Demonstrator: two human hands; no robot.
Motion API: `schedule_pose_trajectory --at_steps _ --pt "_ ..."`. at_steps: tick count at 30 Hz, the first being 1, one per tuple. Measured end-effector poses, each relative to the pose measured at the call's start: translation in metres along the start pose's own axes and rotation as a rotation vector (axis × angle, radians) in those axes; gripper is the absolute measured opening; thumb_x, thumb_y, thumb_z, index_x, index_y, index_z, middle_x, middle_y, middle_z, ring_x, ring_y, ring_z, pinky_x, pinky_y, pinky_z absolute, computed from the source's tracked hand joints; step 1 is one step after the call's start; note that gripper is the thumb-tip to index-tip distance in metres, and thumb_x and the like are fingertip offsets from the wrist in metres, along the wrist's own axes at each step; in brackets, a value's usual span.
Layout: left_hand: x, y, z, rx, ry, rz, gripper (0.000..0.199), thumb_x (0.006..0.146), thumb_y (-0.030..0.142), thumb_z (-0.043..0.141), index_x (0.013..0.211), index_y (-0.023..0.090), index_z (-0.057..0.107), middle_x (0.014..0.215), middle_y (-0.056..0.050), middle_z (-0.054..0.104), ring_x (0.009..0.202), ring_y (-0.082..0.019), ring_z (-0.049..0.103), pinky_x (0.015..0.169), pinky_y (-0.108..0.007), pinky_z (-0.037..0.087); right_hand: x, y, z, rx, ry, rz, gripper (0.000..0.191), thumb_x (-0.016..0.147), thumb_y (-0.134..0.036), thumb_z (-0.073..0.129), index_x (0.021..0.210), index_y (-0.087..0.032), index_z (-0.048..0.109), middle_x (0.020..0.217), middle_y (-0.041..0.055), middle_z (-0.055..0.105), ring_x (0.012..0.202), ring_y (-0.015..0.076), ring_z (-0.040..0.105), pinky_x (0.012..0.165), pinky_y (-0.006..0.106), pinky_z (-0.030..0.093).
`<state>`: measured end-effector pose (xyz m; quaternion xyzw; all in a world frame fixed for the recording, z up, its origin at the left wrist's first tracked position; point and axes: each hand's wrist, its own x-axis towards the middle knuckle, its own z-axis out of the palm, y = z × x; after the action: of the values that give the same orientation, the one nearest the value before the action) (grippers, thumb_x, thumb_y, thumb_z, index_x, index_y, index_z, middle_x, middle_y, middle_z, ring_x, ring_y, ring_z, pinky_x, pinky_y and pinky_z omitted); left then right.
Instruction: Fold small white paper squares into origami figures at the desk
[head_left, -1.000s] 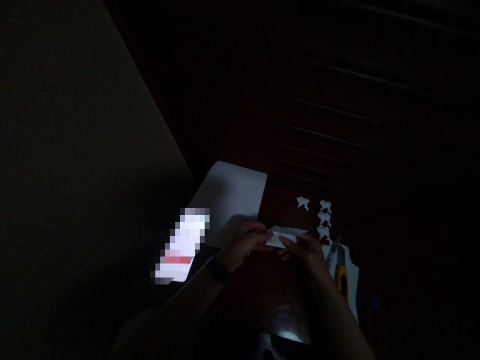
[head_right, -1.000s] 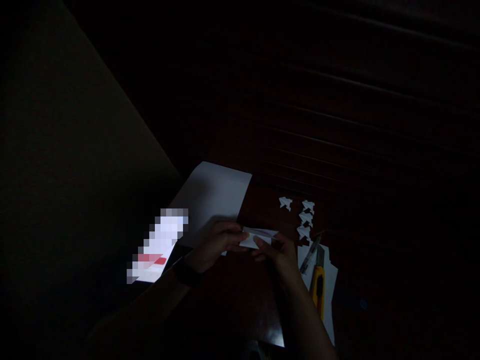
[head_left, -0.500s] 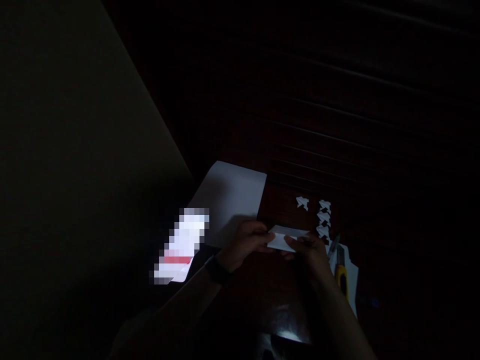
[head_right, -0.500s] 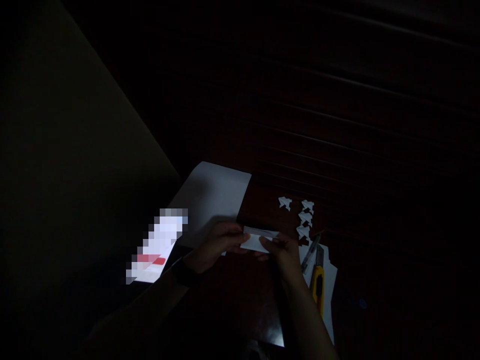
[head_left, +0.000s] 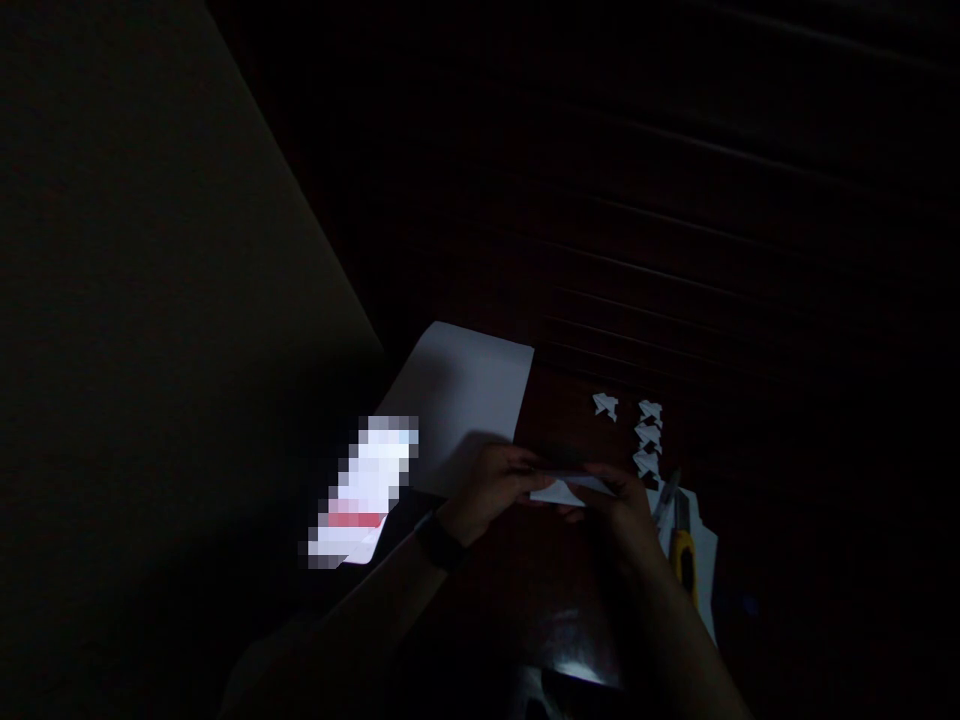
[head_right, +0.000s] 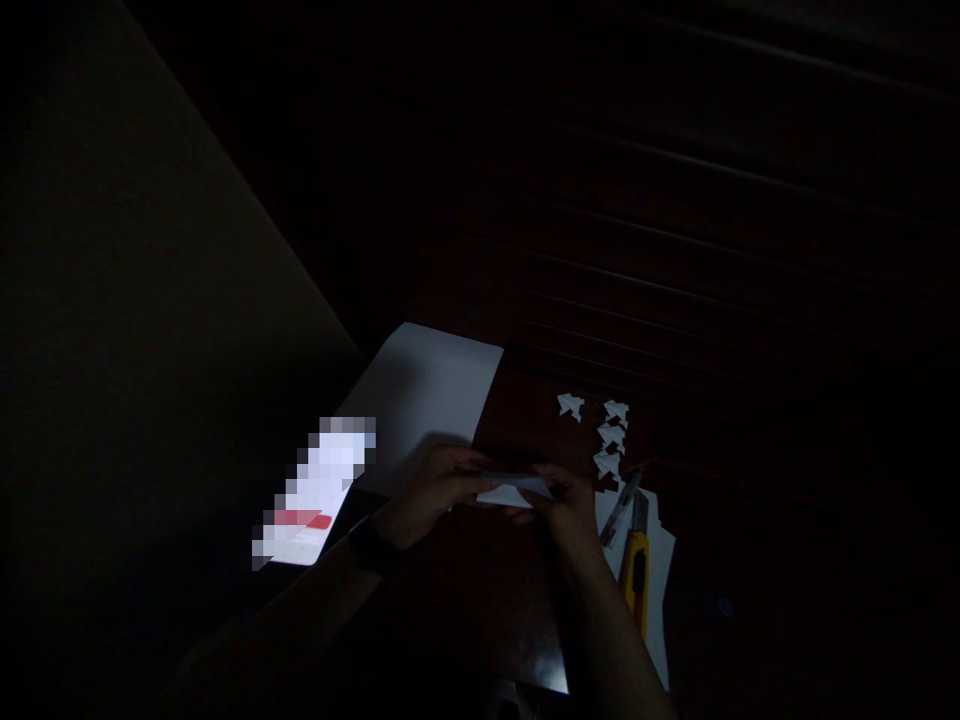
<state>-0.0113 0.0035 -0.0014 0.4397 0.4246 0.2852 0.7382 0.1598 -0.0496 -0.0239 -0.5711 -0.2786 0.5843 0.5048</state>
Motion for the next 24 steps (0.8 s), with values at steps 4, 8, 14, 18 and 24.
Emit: schedule_pose_trajectory --at_steps 4,8,14,18,24 --pt "0.0 -0.001 0.001 0.053 0.047 0.047 0.018 0.066 0.013 0.064 0.083 0.012 0.069 0.07 -0.004 0.067 0.057 -0.01 0.058 0.051 -0.018 0.044 -0.003 -0.008 0.001 -0.091 -0.126 -0.017 0.037 0.064 -0.019 0.071 0.099 -0.017 0.061 0.082 0.0063 0.069 0.057 0.0194 0.067 0.047 0.026 0.053" --pt "0.002 -0.002 0.003 0.105 0.08 0.113 0.018 0.062 0.009 0.064 0.078 0.013 0.071 0.073 -0.004 0.069 0.061 -0.012 0.06 0.055 -0.019 0.044 -0.007 -0.015 0.003 -0.18 -0.204 0.011 0.044 0.063 -0.016 0.069 0.106 -0.017 0.057 0.089 0.0083 0.068 0.063 0.021 0.068 0.049 0.026 0.052" --pt "0.005 -0.005 0.007 0.093 0.072 0.115 0.018 0.062 0.009 0.062 0.077 0.013 0.071 0.076 -0.007 0.071 0.063 -0.014 0.062 0.058 -0.023 0.047 -0.005 -0.009 0.003 -0.193 -0.201 0.012 0.043 0.065 -0.015 0.064 0.107 -0.017 0.055 0.09 0.0083 0.068 0.067 0.0215 0.068 0.048 0.025 0.052" --pt "0.003 -0.001 0.006 0.128 0.094 0.109 0.018 0.059 0.007 0.063 0.074 0.014 0.071 0.075 -0.006 0.071 0.066 -0.015 0.062 0.06 -0.023 0.047 -0.008 -0.011 0.006 -0.167 -0.174 0.023 0.046 0.061 -0.014 0.068 0.105 -0.017 0.056 0.084 0.0058 0.068 0.061 0.0187 0.066 0.05 0.025 0.052" --pt "0.002 0.001 0.004 0.164 0.1 0.078 0.016 0.063 0.013 0.064 0.077 0.015 0.072 0.065 -0.004 0.068 0.057 -0.012 0.058 0.051 -0.02 0.042 -0.011 -0.02 0.011 -0.121 -0.147 0.043 0.048 0.057 -0.02 0.074 0.103 -0.015 0.059 0.074 0.0042 0.068 0.056 0.0179 0.064 0.049 0.026 0.05"
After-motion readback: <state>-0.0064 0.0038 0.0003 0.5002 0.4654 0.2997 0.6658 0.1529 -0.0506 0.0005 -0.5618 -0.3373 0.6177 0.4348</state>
